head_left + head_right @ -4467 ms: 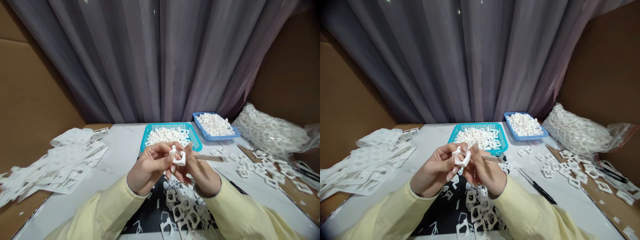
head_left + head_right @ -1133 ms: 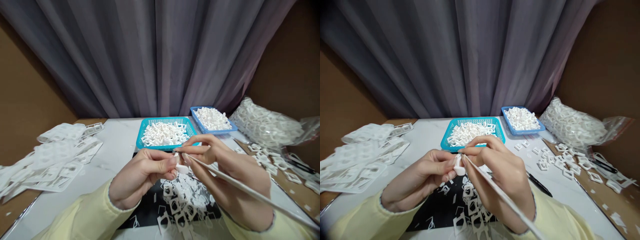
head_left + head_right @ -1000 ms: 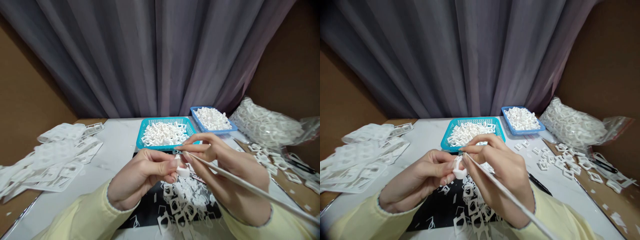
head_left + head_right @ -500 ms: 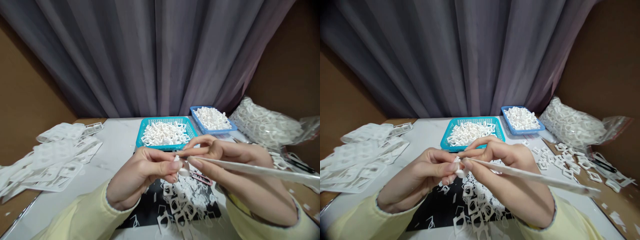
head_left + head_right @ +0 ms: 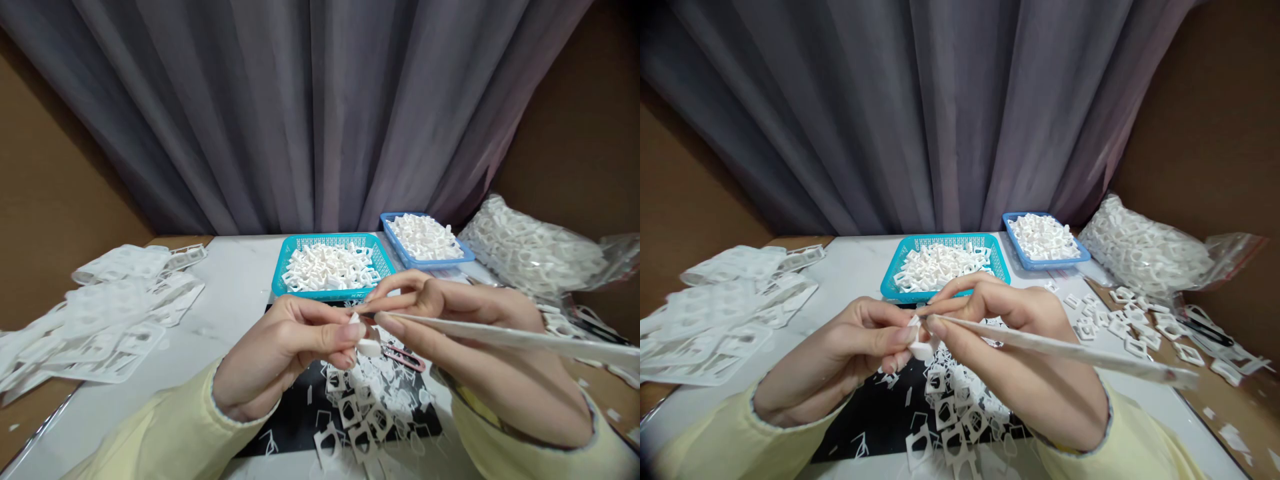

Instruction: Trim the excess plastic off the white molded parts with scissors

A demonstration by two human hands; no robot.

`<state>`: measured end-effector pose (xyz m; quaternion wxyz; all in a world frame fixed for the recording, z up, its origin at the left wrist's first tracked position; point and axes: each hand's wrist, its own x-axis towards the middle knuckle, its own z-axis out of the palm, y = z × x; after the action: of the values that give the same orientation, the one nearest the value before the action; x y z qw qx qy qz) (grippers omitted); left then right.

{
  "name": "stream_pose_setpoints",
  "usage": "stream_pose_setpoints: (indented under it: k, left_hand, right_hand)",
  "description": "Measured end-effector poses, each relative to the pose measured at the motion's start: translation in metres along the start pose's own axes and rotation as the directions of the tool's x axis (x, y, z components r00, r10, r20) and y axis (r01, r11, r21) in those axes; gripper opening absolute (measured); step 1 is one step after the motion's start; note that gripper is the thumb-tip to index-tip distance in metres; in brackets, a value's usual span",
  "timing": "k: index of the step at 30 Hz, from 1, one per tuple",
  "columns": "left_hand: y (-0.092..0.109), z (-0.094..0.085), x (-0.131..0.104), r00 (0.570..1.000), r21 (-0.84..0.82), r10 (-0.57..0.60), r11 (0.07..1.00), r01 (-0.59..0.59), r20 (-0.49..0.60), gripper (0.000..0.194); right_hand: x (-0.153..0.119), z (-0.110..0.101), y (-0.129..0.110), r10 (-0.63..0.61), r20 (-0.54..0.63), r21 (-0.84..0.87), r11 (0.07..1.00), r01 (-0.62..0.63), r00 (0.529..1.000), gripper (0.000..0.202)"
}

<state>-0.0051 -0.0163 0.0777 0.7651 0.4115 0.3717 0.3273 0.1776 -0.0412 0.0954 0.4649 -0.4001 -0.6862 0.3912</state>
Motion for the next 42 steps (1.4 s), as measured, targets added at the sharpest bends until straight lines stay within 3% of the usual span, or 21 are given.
stream_pose_setpoints:
  k: [10, 13, 17, 20, 27, 32, 42]
  left_hand:
    - [-0.001, -0.001, 0.003, 1.000, 0.018, -0.010, 1.000, 0.010, 0.003, 0.009]
    - [0.000, 0.000, 0.004, 1.000, 0.012, -0.003, 1.000, 0.003, 0.003, 0.008]
    - [0.000, -0.001, 0.002, 1.000, 0.012, 0.027, 1.000, -0.027, 0.001, 0.007]
    - [0.000, -0.002, -0.001, 0.999, 0.044, 0.052, 0.998, -0.052, 0.005, 0.007]
    - [0.001, -0.002, -0.003, 0.996, 0.077, 0.089, 0.993, -0.088, -0.004, 0.009]
    - [0.000, -0.002, -0.004, 0.994, 0.082, 0.112, 0.990, -0.111, -0.012, 0.008]
    - [0.001, 0.001, -0.003, 0.995, 0.076, 0.098, 0.993, -0.096, -0.029, 0.010]
  right_hand:
    - [-0.004, 0.001, 0.002, -0.109, 0.003, -0.038, 0.993, 0.109, 0.994, 0.028]
    - [-0.006, 0.003, 0.002, -0.194, 0.009, -0.182, 0.964, 0.192, 0.981, 0.024]
    - [-0.005, 0.010, 0.009, -0.372, -0.001, -0.420, 0.843, 0.337, 0.928, 0.014]
    - [-0.006, 0.012, 0.014, -0.419, -0.038, -0.455, 0.816, 0.358, 0.907, 0.017]
    - [-0.009, 0.004, 0.002, -0.253, -0.135, -0.191, 0.955, 0.225, 0.958, 0.018]
    - [-0.005, 0.004, -0.001, -0.029, -0.036, 0.010, 1.000, 0.030, 0.999, 0.028]
    - [-0.010, 0.005, 0.003, -0.101, -0.035, -0.058, 0.993, 0.099, 0.994, 0.021]
